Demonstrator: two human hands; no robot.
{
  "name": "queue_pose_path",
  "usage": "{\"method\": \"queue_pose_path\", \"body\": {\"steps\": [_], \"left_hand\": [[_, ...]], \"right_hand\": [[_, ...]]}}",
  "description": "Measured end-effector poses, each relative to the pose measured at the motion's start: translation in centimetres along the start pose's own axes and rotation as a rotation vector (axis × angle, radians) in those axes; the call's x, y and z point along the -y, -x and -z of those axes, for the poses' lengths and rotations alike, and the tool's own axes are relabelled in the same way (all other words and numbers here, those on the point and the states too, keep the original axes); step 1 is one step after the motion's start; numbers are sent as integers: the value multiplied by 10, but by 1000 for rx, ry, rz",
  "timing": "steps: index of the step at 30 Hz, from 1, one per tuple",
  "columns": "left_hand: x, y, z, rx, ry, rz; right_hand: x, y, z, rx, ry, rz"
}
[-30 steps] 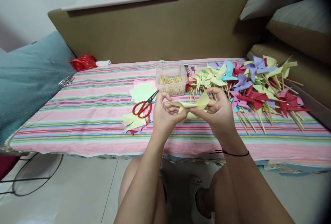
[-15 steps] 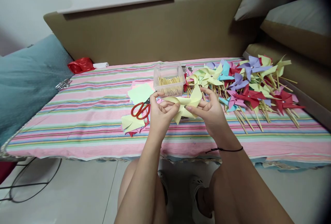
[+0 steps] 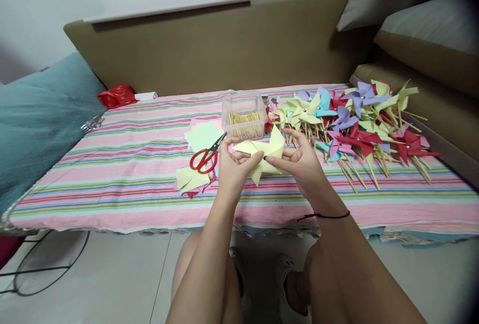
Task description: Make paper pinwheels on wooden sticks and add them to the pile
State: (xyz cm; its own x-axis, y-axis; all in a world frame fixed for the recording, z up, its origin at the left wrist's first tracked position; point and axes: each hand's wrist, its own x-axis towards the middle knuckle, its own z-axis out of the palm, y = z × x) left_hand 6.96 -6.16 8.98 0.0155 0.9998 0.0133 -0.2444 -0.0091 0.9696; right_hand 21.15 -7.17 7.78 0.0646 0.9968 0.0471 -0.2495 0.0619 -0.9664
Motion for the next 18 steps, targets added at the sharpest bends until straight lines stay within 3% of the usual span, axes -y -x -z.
{"method": "queue_pose_path", "body": {"steps": [8, 18], "left_hand": [[0, -1, 3, 94, 19, 33], [0, -1, 3, 99, -13, 83]], "right_hand": [[-2, -2, 1, -10, 12, 20], [-3, -3, 5, -48, 16, 5]]}}
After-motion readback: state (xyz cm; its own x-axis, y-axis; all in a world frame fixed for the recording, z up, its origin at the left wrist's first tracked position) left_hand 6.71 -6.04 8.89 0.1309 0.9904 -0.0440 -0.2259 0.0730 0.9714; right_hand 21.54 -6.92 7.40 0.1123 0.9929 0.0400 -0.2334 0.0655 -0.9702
